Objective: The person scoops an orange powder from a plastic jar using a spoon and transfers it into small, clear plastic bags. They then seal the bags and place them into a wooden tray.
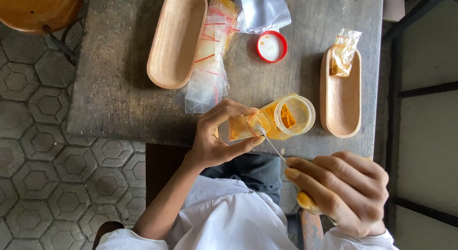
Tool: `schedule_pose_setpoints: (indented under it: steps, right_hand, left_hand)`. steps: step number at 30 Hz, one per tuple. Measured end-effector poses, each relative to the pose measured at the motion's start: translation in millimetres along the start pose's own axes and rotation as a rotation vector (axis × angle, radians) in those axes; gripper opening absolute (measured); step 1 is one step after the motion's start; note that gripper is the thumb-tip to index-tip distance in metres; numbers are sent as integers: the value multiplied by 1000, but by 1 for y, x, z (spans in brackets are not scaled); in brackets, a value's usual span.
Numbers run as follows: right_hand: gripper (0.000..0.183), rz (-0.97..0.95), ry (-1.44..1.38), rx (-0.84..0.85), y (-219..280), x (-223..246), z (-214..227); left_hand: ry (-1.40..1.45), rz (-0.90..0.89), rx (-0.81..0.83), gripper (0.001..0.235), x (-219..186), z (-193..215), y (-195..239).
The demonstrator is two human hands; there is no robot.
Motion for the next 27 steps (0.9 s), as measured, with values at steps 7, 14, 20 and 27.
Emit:
schedule_pose_setpoints:
  steps: [7,14,20,27]
  right_hand:
    - [30,68,4,-17,0,7,3]
    - [18,106,18,10,3,11,5]
    - [12,109,46,-21,5,12,9]
    - [16,110,53,-30,8,12,12]
  left_hand:
    - [32,43,5,34,7,0,2]
    - [23,57,0,35,10,0,3]
    - [27,94,-5,34,11,0,3]
    - [40,82,-2,35,12,0,4]
Point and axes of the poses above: each hand's wrist, its own y-axis away from the middle knuckle, its own z-axis out of the back of the hand, x = y × z, the point moved 10 cm from there along -y, towards the middle knuckle, and after that the axes turned 14 degrees about -x, right-handed, at the moved point
